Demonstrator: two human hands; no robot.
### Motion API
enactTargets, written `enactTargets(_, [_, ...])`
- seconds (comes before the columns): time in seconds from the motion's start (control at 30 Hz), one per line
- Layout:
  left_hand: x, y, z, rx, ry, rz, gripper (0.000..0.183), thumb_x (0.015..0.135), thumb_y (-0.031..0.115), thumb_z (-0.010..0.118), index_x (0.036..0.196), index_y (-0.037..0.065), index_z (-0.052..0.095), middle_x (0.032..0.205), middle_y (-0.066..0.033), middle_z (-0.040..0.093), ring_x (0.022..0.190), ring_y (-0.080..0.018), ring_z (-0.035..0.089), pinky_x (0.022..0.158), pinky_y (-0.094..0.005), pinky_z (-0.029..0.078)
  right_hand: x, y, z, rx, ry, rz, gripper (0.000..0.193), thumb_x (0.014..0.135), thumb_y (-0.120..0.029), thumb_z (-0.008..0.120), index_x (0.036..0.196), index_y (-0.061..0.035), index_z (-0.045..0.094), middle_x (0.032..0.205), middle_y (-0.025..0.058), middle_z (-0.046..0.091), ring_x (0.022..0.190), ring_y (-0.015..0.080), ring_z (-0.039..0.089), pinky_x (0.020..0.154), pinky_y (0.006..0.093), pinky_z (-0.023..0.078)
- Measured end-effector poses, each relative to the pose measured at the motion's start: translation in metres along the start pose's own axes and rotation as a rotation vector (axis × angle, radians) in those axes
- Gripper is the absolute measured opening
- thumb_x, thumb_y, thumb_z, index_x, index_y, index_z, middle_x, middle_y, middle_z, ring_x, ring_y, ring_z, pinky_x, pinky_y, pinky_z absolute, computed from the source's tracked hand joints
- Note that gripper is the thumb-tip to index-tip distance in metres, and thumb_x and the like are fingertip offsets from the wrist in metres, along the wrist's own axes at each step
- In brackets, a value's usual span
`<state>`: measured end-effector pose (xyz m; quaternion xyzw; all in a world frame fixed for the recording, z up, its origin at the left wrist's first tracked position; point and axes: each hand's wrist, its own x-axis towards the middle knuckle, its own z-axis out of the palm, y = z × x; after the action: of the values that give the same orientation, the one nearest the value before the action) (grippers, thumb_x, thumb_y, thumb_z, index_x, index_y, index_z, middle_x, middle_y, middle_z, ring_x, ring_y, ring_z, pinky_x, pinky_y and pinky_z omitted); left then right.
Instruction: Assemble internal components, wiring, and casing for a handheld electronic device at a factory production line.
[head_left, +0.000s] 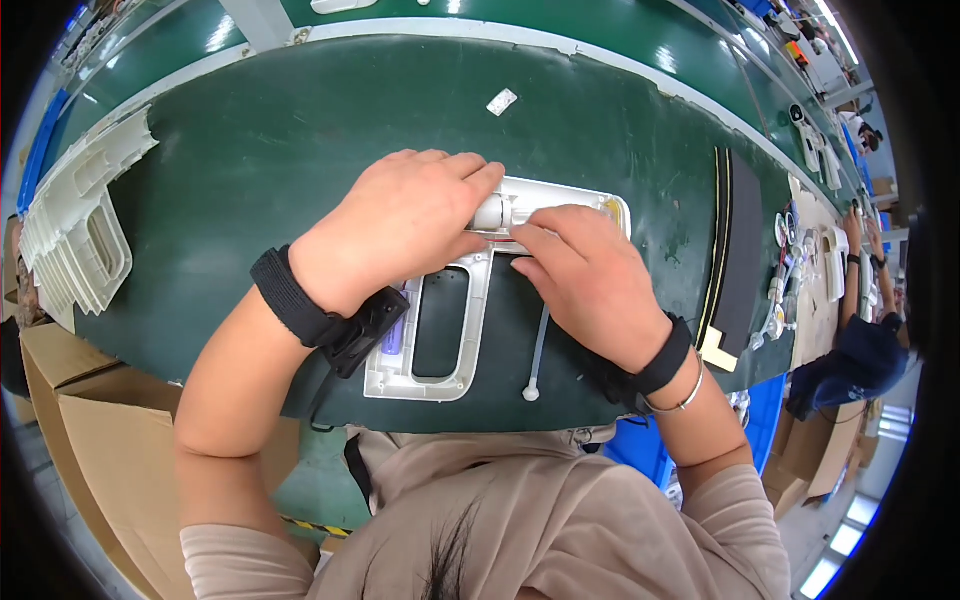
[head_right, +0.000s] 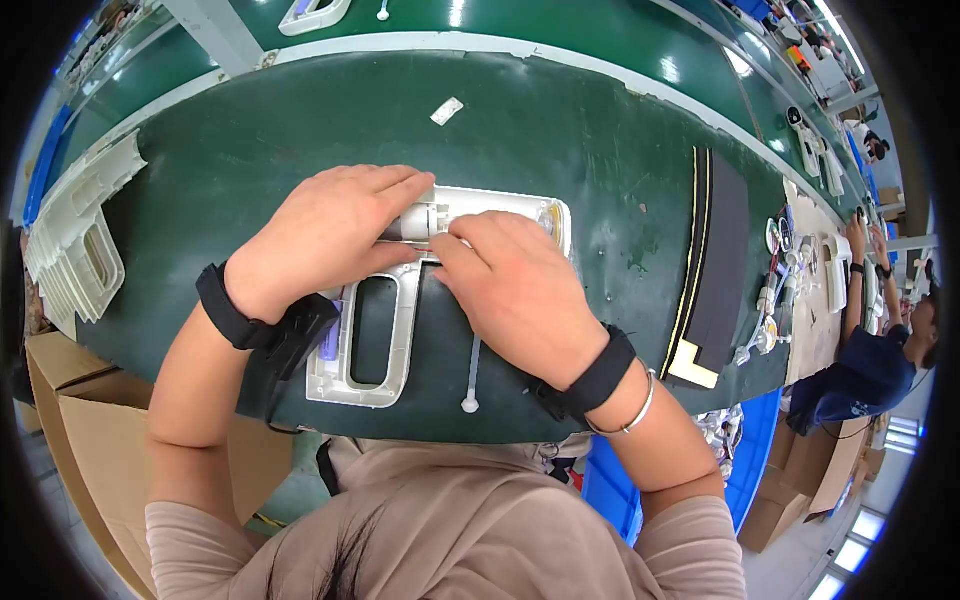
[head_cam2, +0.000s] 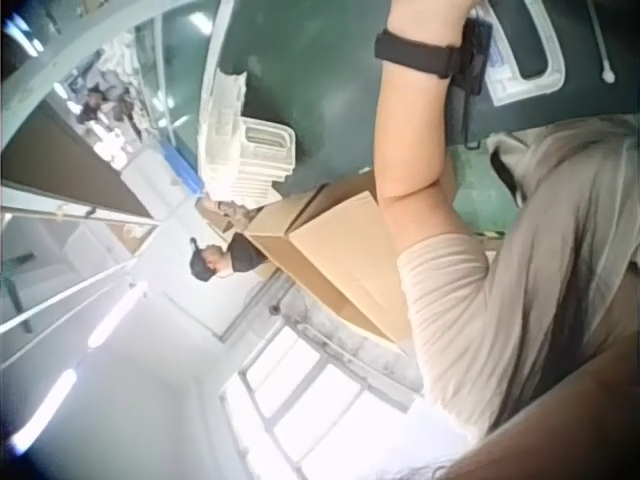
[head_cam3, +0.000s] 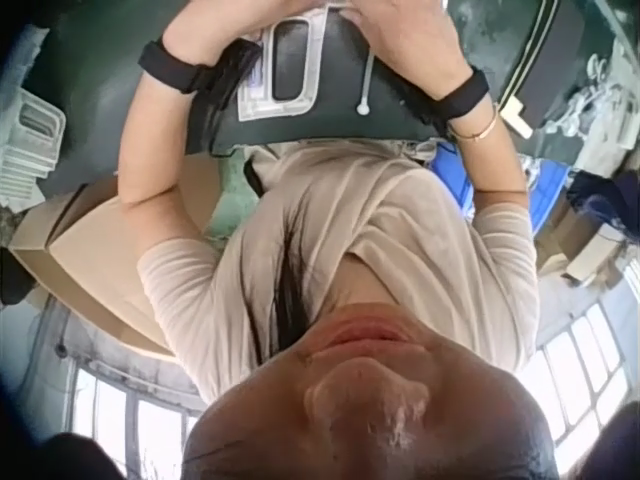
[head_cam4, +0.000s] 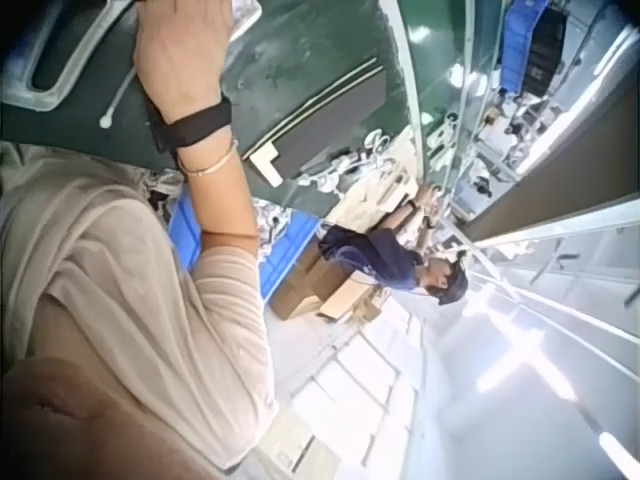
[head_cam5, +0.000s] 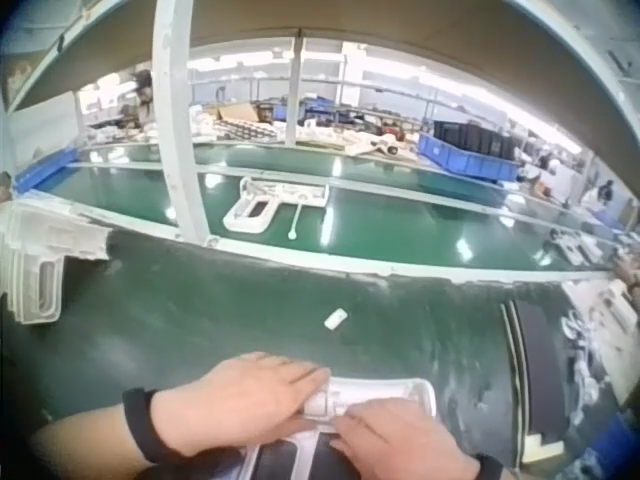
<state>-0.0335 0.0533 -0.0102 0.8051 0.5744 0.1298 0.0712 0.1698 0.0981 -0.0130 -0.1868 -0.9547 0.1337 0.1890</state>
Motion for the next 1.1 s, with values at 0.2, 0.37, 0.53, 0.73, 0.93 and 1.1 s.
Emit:
enactTargets(0.2, [0.006,0.001,-0.001,-0.014,-0.038,-0.001,0.053,0.07,0.022,0.074,0.117,0.004,0.057,0.112,-0.0107,0.062,0.095,-0.0293,0.061,0.081,-0.0379,0.05,-0.003,0.011,0.006,-0.149,-0.043,-0.06,0.015,0.073,-0.011,0.06,0.087,-0.0063,0.062,0.083,0.0047,0.056,0.086,0.0201,0.056,0.082,0.031,0.043])
enactTargets(0.37, [0.018,0.012,-0.002,0.084,-0.009,-0.034,0.054,0.069,0.023,0.074,0.117,0.006,0.055,0.108,-0.0119,0.062,0.094,-0.0313,0.061,0.079,-0.039,0.05,-0.01,0.008,0.0,-0.234,-0.005,-0.048,0.015,0.072,-0.011,0.06,0.087,-0.0073,0.059,0.09,0.0075,0.058,0.09,0.0224,0.056,0.082,0.0349,0.044])
enactTargets(0.53, [-0.011,-0.01,-0.038,-0.306,0.087,-0.086,0.072,0.07,0.019,0.073,0.132,-0.004,0.044,0.133,-0.0206,0.05,0.126,-0.0309,0.047,0.104,-0.036,0.035,-0.069,0.001,-0.033,0.011,0.195,0.032,0.024,0.078,-0.018,0.065,0.099,-0.0078,0.058,0.104,0.0107,0.058,0.1,0.0252,0.056,0.089,0.0382,0.043])
enactTargets(0.73, [-0.048,0.079,-0.068,-0.345,0.097,-0.041,0.061,0.074,0.029,0.071,0.122,-0.005,0.053,0.123,-0.0182,0.057,0.111,-0.0307,0.056,0.095,-0.0381,0.041,-0.206,0.046,-0.104,-0.197,0.414,0.681,0.006,0.076,-0.007,0.064,0.081,-0.0049,0.065,0.079,0.0114,0.062,0.081,0.0291,0.06,0.072,0.0381,0.048])
enactTargets(0.93, [0.021,0.201,-0.011,-0.166,-0.223,0.315,0.061,0.073,0.031,0.073,0.121,-0.001,0.053,0.131,-0.0189,0.049,0.122,-0.0363,0.046,0.098,-0.043,0.04,-0.238,0.058,-0.089,-0.234,0.371,0.847,0.026,0.075,-0.017,0.072,0.092,-0.0024,0.058,0.094,0.0131,0.055,0.086,0.0321,0.056,0.076,0.0384,0.046])
enactTargets(1.1, [0.066,0.235,0.069,-0.126,-0.057,0.381,0.062,0.081,0.026,0.066,0.13,-0.004,0.043,0.138,-0.0172,0.043,0.129,-0.0314,0.041,0.102,-0.0413,0.036,-0.243,0.061,-0.084,-0.26,0.345,0.632,0.03,0.072,-0.013,0.072,0.098,-0.0024,0.059,0.097,0.0107,0.056,0.091,0.0294,0.054,0.079,0.0367,0.046])
